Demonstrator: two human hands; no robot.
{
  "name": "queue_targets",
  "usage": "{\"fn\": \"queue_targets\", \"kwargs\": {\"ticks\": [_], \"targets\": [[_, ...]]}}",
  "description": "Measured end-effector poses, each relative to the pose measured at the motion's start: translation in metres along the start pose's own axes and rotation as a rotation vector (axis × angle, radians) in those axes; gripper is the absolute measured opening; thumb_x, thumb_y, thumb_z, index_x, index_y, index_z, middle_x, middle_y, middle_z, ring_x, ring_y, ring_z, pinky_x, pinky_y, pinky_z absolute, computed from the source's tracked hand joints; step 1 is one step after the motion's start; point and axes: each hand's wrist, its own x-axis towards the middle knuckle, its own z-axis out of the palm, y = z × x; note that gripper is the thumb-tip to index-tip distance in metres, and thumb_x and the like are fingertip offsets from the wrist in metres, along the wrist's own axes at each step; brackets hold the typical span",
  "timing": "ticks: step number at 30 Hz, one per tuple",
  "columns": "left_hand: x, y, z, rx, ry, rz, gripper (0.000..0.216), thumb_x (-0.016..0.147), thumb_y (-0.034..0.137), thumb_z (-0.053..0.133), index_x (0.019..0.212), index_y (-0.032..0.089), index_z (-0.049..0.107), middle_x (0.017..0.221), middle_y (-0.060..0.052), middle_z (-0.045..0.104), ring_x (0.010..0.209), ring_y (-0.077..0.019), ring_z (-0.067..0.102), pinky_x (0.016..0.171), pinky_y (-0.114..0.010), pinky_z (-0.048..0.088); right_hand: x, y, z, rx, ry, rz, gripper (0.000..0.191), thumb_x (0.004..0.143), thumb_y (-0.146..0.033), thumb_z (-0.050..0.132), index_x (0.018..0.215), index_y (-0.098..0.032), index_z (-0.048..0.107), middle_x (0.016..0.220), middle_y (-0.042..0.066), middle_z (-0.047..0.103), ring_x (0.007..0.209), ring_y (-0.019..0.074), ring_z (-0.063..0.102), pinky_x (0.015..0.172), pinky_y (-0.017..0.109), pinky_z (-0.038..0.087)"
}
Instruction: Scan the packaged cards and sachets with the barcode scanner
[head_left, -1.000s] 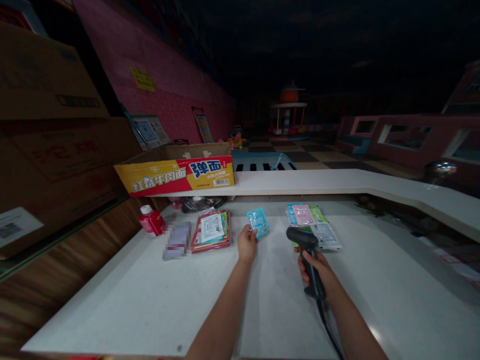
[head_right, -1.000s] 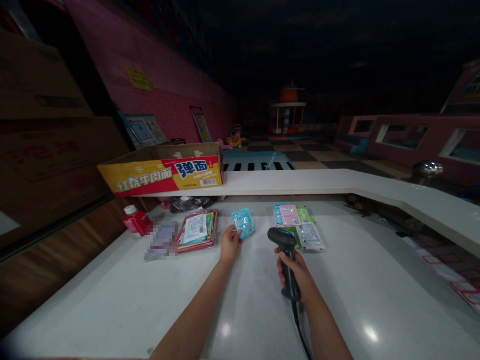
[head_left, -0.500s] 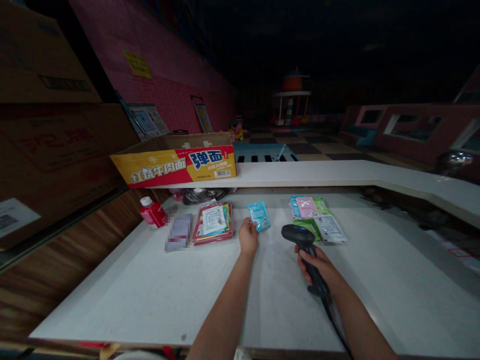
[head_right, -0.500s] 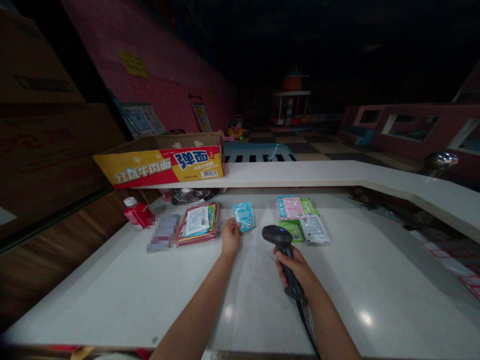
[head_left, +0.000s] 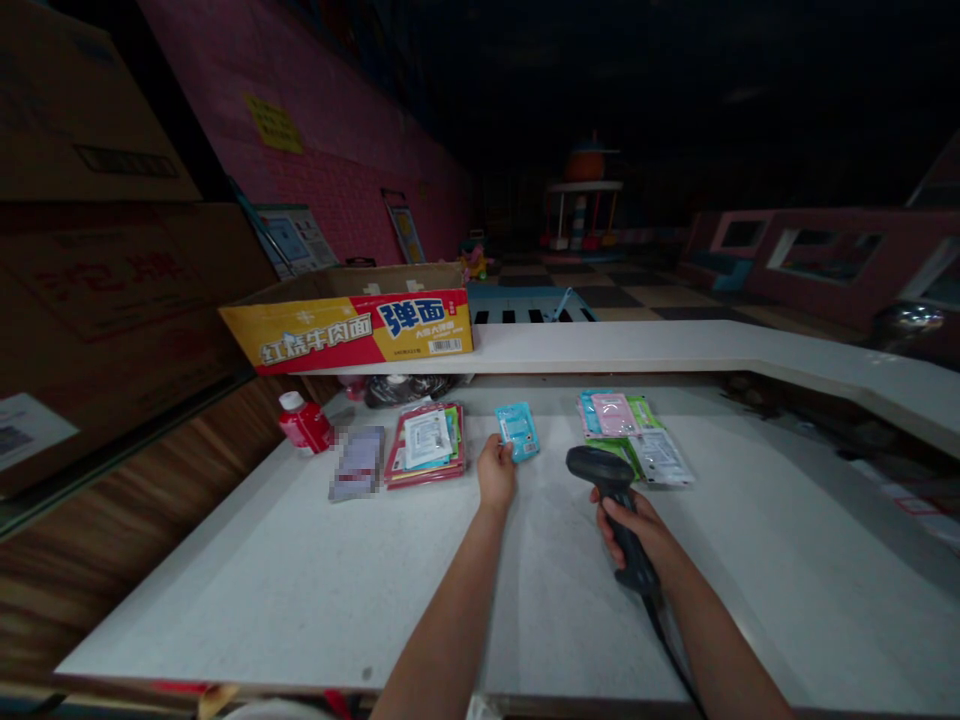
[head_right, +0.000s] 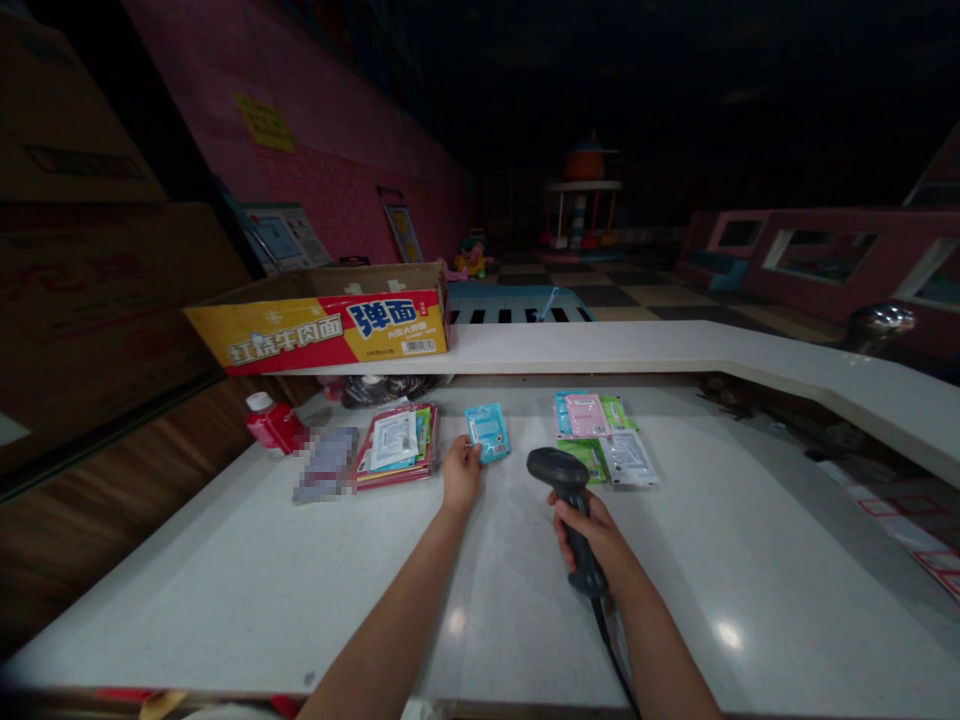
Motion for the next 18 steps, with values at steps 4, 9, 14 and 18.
{"fn": "queue_targets", "kwargs": {"ticks": [4, 9, 14, 18], "targets": [[0.001, 0.001, 0.0, -0.025, 0.011, -0.002, 0.013, 0.086, 0.031, 0.048, 0.086, 0.019, 0.053, 0.063, 0.002, 0.055, 0.055, -0.0147, 0.053, 0.054, -0.024, 0.04, 0.002, -0.001, -0.002, 0.045, 0.03, -0.028, 0.04, 0.073, -0.048, 0.077, 0.095, -0.02, 0.06, 0.055, -0.005, 0.057, 0.033, 0.0081, 0.046, 0.03, 0.018, 0.037], [0.0, 0.0, 0.0, -0.007, 0.011, -0.015, 0.011, 0.086, 0.03, 0.048, 0.082, 0.02, 0.052, 0.063, 0.002, 0.056, 0.055, -0.0143, 0.054, 0.055, -0.024, 0.04, 0.005, -0.003, -0.007, 0.124, 0.091, -0.088, 0.038, 0.074, -0.048, 0.077, 0.094, -0.02, 0.062, 0.055, -0.006, 0.057, 0.034, 0.0084, 0.047, 0.031, 0.018, 0.038], [-0.001, 0.0, 0.0, 0.002, 0.005, -0.001, 0.009, 0.084, 0.028, 0.051, 0.084, 0.02, 0.054, 0.071, -0.001, 0.062, 0.065, -0.0156, 0.059, 0.062, -0.025, 0.044, 0.009, -0.001, -0.009, 0.183, 0.143, -0.065, 0.042, 0.068, -0.05, 0.081, 0.092, -0.019, 0.063, 0.054, -0.006, 0.057, 0.035, 0.0085, 0.047, 0.031, 0.019, 0.038], [-0.003, 0.004, -0.002, 0.02, 0.006, 0.022, 0.008, 0.082, 0.027, 0.052, 0.084, 0.02, 0.054, 0.074, -0.002, 0.063, 0.068, -0.0164, 0.059, 0.064, -0.026, 0.045, 0.011, 0.001, -0.006, 0.2, 0.171, -0.058, 0.045, 0.064, -0.051, 0.083, 0.089, -0.018, 0.063, 0.053, -0.006, 0.056, 0.034, 0.0077, 0.046, 0.03, 0.018, 0.037]]}}
